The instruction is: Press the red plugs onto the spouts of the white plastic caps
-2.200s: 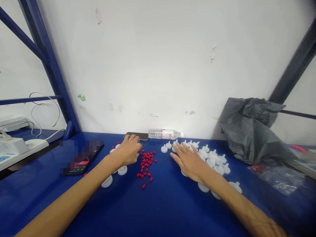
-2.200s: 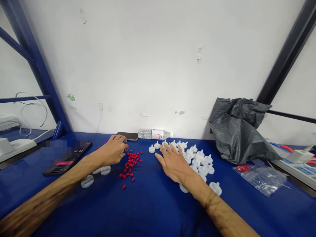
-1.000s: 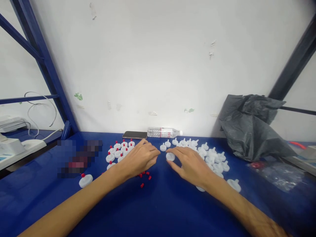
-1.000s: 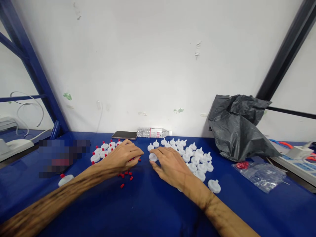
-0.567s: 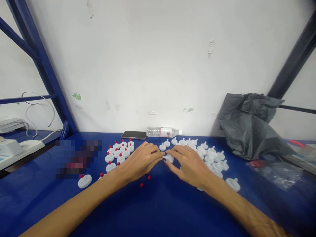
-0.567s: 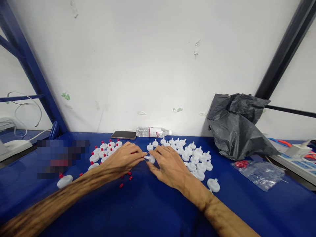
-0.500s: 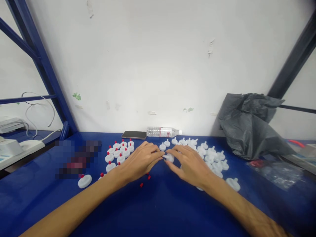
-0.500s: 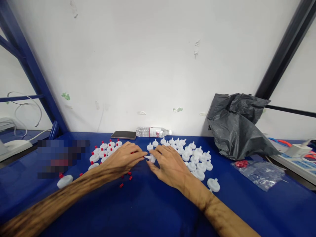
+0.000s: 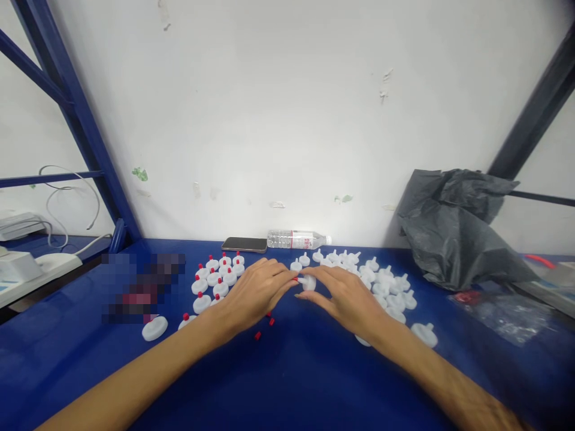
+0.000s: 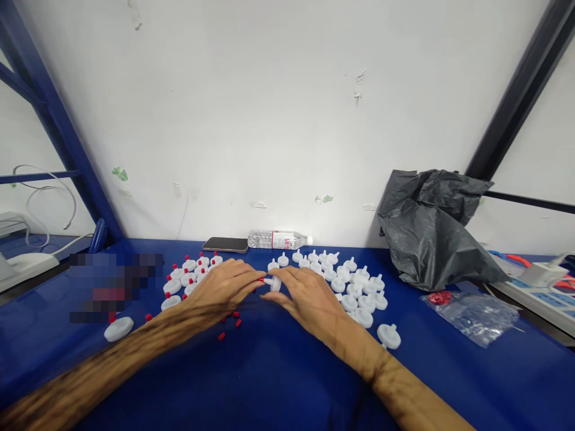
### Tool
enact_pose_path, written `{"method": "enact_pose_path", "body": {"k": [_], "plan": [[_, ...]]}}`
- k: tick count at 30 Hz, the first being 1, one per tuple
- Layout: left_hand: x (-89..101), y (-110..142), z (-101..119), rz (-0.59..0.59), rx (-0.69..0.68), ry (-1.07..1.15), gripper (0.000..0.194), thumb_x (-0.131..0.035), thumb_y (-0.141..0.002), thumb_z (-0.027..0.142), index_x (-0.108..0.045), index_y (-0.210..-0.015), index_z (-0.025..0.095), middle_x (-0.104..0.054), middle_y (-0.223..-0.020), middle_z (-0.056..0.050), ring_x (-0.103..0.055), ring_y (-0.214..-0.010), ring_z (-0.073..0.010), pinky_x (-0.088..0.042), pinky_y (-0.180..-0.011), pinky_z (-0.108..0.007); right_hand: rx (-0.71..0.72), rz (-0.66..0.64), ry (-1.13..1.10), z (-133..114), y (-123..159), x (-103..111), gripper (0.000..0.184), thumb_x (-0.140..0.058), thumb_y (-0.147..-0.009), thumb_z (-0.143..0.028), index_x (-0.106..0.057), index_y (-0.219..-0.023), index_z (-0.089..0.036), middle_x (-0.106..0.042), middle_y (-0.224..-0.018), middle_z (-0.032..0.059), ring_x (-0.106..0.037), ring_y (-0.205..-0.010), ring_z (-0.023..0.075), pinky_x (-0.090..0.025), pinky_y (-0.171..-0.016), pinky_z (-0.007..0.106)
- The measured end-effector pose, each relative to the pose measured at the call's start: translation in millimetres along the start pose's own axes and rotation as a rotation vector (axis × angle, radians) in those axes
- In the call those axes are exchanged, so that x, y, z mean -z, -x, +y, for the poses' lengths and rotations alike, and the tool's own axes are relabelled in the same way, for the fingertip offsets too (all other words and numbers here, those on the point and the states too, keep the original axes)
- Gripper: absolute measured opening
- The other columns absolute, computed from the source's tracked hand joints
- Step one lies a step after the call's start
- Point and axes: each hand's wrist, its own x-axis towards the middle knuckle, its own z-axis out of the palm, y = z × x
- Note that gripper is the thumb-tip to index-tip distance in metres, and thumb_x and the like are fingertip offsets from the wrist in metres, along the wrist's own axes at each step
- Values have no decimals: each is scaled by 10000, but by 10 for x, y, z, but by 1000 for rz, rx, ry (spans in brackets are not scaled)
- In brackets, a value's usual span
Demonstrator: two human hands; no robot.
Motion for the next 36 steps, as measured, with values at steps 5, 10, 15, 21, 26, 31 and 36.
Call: {"method": "enact_pose_path", "body": {"k": [5, 10, 15, 21, 26, 31, 36], "plan": [[56, -23, 54, -16, -2, 49, 245, -463, -1056, 238, -667, -938, 173, -689, -810, -19, -541, -720, -164, -353, -680, -323, 75, 88, -13, -12, 55, -69, 410, -601, -974, -393, -606, -1366, -272, -774, -1182, 75, -750, -982, 251, -625, -880, 395], [74, -12, 129, -31, 89, 166, 255, -481, -1028, 189, -675, -863, 173, -659, -752, -18, -541, -690, -155, -372, -658, -301, 102, 137, 3, -66, 85, -76, 451, -615, -968, -360, -582, -1410, -276, -793, -1112, 71, -757, -829, 241, -643, -768, 406], [66, 9, 172, -104, 223, 193, 277, -481, -1010, 194, -681, -819, 201, -648, -731, -10, -567, -703, -162, -374, -644, -294, 135, 161, 39, -127, 74, -37, 457, -640, -956, -290, -578, -1409, -294, -799, -1091, 63, -764, -843, 246, -650, -757, 397], [56, 23, 187, -141, 279, 322, 293, -483, -979, 188, -617, -718, 204, -677, -708, 2, -621, -689, -154, -392, -650, -278, 214, 209, 123, -180, 66, -19, 375, -621, -975, -285, -589, -1341, -213, -798, -1067, 63, -757, -853, 220, -650, -773, 378], [124, 2, 234, -176, 341, 380, 342, -490, -982, 220, -584, -654, 196, -657, -629, 20, -607, -602, -130, -389, -616, -260, 254, 240, 177, -204, 76, -22, 353, -629, -966, -249, -599, -1307, -162, -796, -1070, 86, -760, -857, 222, -650, -789, 391], [259, -143, 219, -132, 372, 458, 345, -523, -996, 255, -669, -690, 185, -698, -683, 13, -621, -634, -125, -416, -642, -257, 140, 241, 130, -215, 32, -8, 471, -603, -976, -279, -514, -1439, -289, -777, -1172, 62, -762, -933, 245, -650, -825, 427], [312, -210, 26, -74, 498, 506, 266, -531, -1006, 291, -766, -943, 184, -765, -857, -30, -684, -778, -166, -503, -705, -272, -29, 249, -9, -235, -19, 44, 436, -571, -980, -289, -514, -1411, -315, -645, -1417, 68, -650, -1246, 266, -568, -1044, 502]]}}
